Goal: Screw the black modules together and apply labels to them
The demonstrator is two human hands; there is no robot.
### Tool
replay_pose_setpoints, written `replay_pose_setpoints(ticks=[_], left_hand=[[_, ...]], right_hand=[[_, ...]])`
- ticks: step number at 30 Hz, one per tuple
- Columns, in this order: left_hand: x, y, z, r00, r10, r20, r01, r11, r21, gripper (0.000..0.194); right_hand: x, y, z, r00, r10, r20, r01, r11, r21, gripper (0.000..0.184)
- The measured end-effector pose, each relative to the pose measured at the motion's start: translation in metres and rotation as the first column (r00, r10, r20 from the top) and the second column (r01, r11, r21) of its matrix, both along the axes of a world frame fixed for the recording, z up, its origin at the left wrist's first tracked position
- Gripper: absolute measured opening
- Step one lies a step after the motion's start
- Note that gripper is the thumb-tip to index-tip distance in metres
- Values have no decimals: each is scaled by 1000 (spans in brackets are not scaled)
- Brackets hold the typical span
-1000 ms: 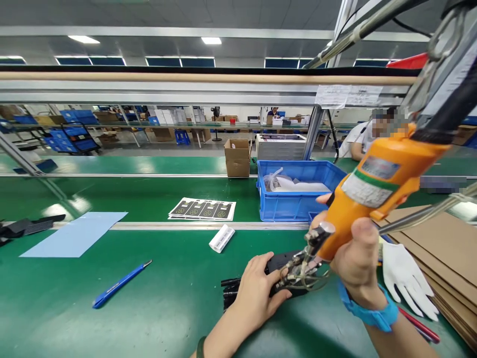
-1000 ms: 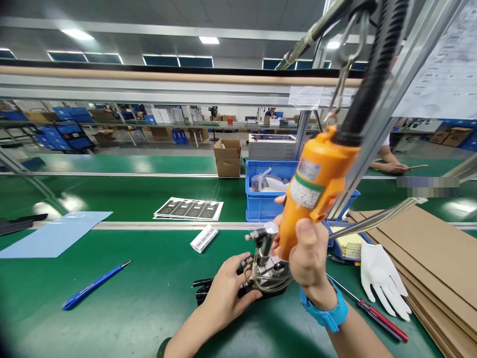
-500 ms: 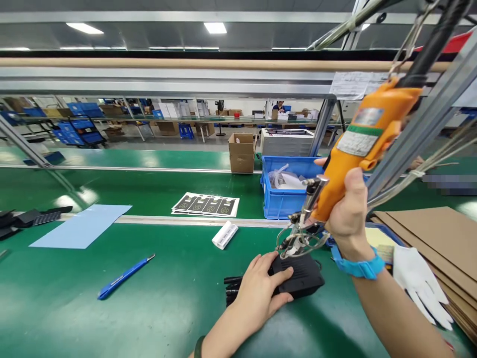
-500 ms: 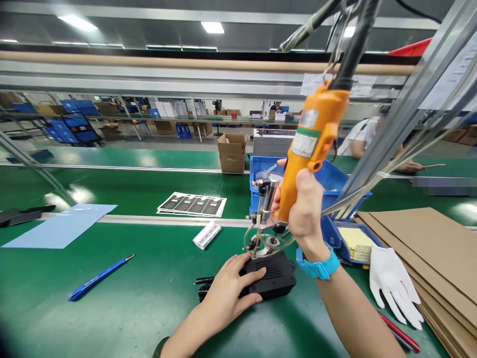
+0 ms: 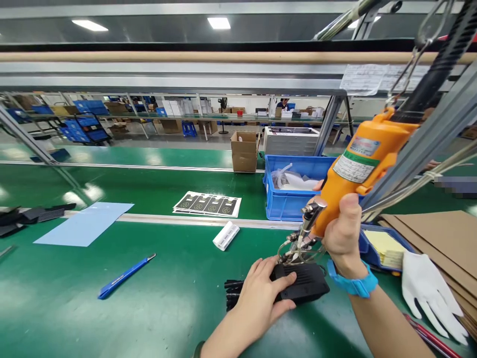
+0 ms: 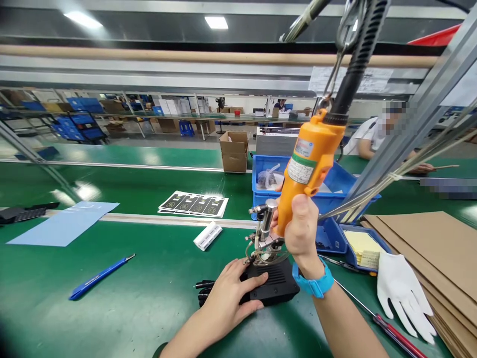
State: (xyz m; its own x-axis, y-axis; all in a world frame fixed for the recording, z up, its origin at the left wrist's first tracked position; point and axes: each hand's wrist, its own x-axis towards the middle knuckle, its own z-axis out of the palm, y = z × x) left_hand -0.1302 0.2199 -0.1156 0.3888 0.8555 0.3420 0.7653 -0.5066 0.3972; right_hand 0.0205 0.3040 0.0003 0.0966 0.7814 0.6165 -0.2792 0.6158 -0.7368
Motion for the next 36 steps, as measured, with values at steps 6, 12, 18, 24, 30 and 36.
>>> replay_pose_setpoints(ticks=[6, 12, 18, 24, 30, 36], left_hand=[[0, 0, 3, 1000, -1, -26, 1, 1000, 7, 57], [-3, -5, 11, 990, 17, -141, -24, 999, -47, 59], [-4, -6, 10, 986, 27, -162, -41, 996, -85, 58], [0, -7, 9, 980, 46, -191, -68, 992, -106, 58], [0, -4, 5, 980, 60, -190, -84, 990, -118, 59], [0, -1, 0, 989, 59, -138, -71, 994, -82, 61]], right_hand=[[1, -16, 16, 1000, 2, 0, -2, 999, 51, 52], [-9, -27, 73, 994, -45, -95, 66, 972, 226, 42], [-27, -17, 61, 998, 17, -54, -8, 986, 165, 44], [-35, -14, 29, 994, 109, 7, -109, 994, 18, 41], [-40, -14, 19, 991, 130, 25, -130, 991, -11, 37], [-44, -14, 9, 985, 173, 24, -173, 985, 5, 33]])
